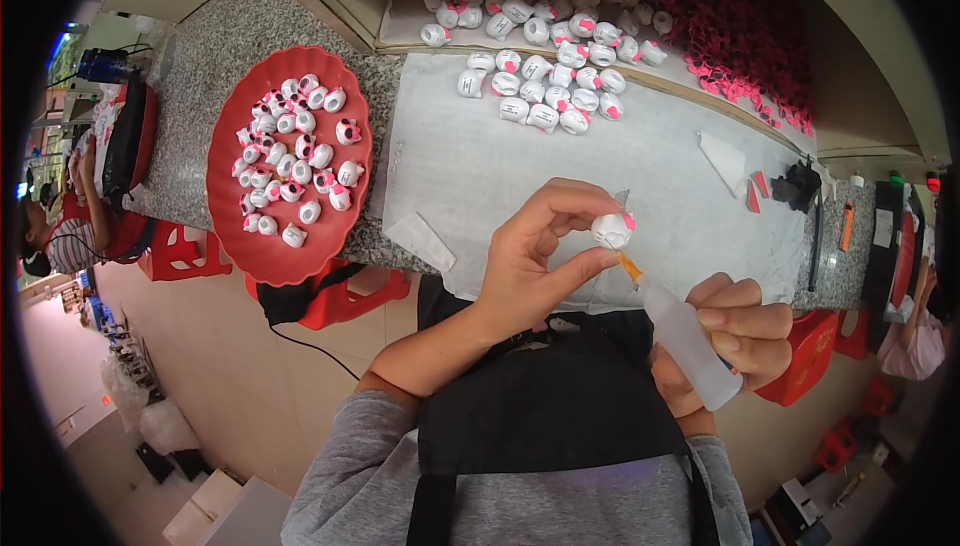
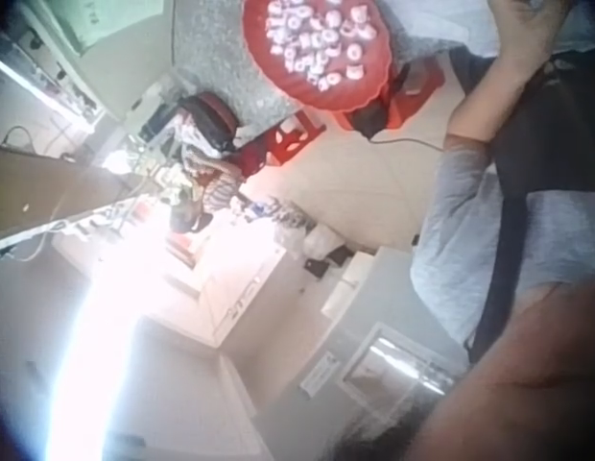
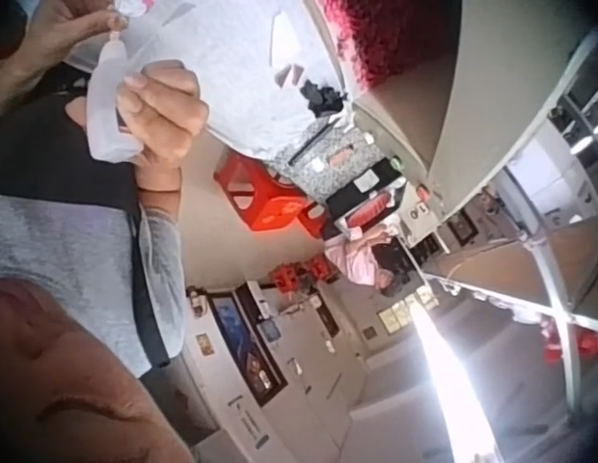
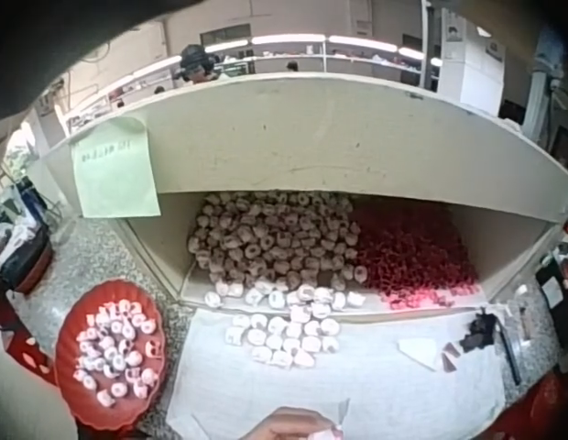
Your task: Applying glue or paint to small toy components using an applicator bottle at a factory workstation.
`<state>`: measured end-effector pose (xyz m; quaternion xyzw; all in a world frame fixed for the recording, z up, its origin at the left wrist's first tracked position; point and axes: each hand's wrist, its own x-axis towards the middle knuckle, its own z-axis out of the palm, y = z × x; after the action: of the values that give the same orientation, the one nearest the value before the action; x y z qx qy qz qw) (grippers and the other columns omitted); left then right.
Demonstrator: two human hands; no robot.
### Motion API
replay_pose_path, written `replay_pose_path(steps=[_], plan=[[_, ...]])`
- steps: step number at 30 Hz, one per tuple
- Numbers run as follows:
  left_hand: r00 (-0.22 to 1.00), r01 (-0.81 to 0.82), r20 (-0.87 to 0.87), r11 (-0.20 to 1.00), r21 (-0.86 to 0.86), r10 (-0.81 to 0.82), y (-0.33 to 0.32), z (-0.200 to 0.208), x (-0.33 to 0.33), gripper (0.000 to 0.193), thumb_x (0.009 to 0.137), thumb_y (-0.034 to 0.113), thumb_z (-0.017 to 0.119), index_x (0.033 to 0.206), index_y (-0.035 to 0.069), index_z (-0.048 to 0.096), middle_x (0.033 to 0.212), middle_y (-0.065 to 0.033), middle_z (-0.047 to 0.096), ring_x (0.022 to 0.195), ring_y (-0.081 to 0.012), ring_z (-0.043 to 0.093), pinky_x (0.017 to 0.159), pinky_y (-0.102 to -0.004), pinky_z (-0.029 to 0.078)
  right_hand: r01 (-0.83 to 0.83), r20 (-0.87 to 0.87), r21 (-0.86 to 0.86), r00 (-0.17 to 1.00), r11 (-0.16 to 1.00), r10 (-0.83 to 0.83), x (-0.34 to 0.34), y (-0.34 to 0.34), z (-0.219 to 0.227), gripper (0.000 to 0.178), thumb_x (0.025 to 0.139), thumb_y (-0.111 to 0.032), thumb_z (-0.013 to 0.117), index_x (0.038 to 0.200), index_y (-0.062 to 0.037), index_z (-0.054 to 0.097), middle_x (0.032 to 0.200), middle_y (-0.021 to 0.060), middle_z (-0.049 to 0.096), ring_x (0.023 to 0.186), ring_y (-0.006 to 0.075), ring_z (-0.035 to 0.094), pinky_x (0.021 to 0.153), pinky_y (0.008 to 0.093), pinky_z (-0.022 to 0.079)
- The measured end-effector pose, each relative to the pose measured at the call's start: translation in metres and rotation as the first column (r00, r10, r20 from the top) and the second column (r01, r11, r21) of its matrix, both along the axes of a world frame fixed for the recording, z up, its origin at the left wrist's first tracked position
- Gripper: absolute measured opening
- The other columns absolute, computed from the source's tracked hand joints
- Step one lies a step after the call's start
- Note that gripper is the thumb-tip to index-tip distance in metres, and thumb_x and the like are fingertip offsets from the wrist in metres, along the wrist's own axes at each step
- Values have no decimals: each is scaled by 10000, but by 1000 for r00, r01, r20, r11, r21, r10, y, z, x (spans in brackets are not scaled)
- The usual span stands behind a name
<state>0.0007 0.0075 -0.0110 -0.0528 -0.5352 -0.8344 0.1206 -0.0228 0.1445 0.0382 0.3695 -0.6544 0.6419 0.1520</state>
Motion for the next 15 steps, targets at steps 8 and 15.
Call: replay_pose_path(steps=[8,15], plan=[[999,-41,-6,999,-24,40,0,1,-1,310,661,-94,534,941,-18,424,960,-143,439,894,-176,457,765,-279,379,-22,46,-21,999,1000,23,-1,7,0,430,511,-97,745,828,-89,454,828,25,414,550,128,412,418,222,366],[1000,-5,22,1000,15,5,0,2,-2,316,666,-97,528,949,-4,422,985,-149,434,895,-167,459,763,-269,379,-16,41,-27,999,1000,17,-5,8,-1,440,527,-109,738,839,-88,428,826,29,415,549,126,410,429,216,373]])
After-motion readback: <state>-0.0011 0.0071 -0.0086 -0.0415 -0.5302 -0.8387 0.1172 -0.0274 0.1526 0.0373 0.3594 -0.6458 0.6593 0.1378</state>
